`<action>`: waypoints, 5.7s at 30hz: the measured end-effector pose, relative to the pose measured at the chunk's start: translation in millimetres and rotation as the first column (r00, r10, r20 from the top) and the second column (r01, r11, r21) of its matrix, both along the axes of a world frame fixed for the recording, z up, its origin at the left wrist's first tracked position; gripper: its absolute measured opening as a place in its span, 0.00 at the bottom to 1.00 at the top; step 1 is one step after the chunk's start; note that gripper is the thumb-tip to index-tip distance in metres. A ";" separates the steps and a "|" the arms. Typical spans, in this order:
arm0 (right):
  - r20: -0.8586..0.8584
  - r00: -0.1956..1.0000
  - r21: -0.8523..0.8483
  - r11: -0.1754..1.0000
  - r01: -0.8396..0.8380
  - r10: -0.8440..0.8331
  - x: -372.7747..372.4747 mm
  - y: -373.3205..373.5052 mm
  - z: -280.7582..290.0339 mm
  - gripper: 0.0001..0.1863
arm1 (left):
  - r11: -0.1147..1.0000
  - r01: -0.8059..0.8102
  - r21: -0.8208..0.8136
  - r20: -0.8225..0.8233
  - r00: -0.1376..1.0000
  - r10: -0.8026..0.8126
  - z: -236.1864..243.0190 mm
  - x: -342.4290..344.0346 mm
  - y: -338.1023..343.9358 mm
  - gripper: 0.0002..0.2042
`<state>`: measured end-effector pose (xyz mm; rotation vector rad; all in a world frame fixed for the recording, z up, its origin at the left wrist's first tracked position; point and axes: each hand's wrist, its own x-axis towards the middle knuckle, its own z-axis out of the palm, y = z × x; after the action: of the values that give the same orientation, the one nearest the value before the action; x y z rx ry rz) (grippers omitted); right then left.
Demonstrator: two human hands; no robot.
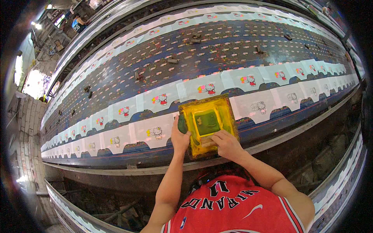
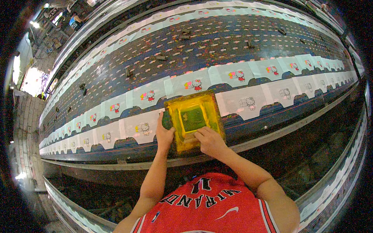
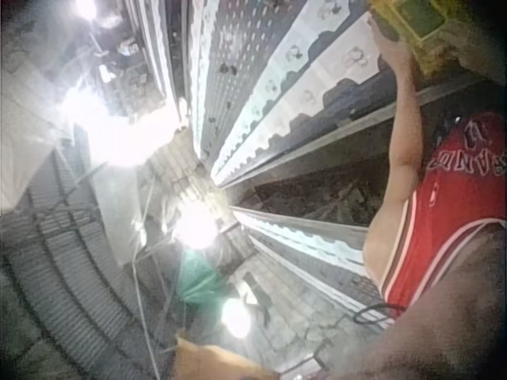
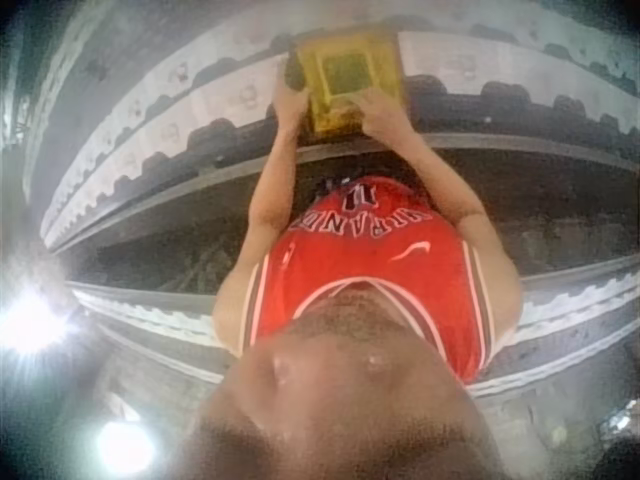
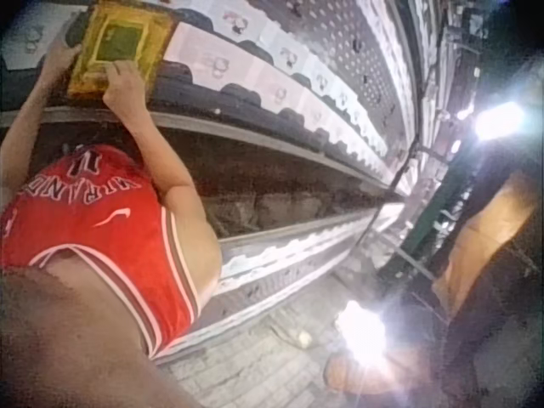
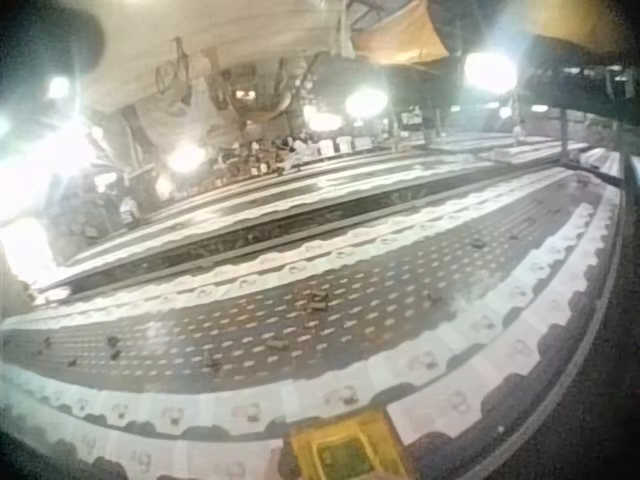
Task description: The person uses a yellow squeegee to press green ink through a screen onto a series of white t-shirts laid out on a long table. The person moves along the table, repeating the pressing motion on each shirt in sequence.
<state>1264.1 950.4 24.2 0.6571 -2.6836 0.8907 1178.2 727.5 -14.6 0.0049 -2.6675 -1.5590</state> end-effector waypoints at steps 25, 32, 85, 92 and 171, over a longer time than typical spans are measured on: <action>-0.160 0.987 0.078 0.997 0.016 -0.003 -53.4 -2.2 -21.1 0.18 | 0.999 0.030 -0.032 0.030 0.999 -0.029 3.1 -1.0 -0.6 0.46; -0.044 0.995 -0.104 0.991 0.084 -0.089 -129.7 -4.4 -0.6 0.12 | 0.999 0.045 0.026 -0.005 0.999 -0.045 4.5 -0.4 -2.0 0.44; 0.018 0.999 0.042 0.999 0.028 -0.029 62.9 267.0 -4.8 0.22 | 0.975 0.026 -0.222 -0.037 0.999 -0.035 -11.3 29.1 261.8 0.46; -0.117 0.992 0.037 0.998 0.044 -0.039 -2.9 260.2 -24.9 0.19 | 0.976 0.038 -0.213 -0.045 0.998 -0.048 -13.6 26.2 258.5 0.47; -0.021 1.000 0.008 1.000 -0.019 0.020 48.4 524.6 -5.0 0.17 | 0.999 -0.014 -0.036 0.037 0.999 0.015 9.6 51.9 524.6 0.44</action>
<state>1312.6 1475.1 19.2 0.6918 -2.6681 0.8734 1230.2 1252.0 -5.0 0.0520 -2.7169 -1.5212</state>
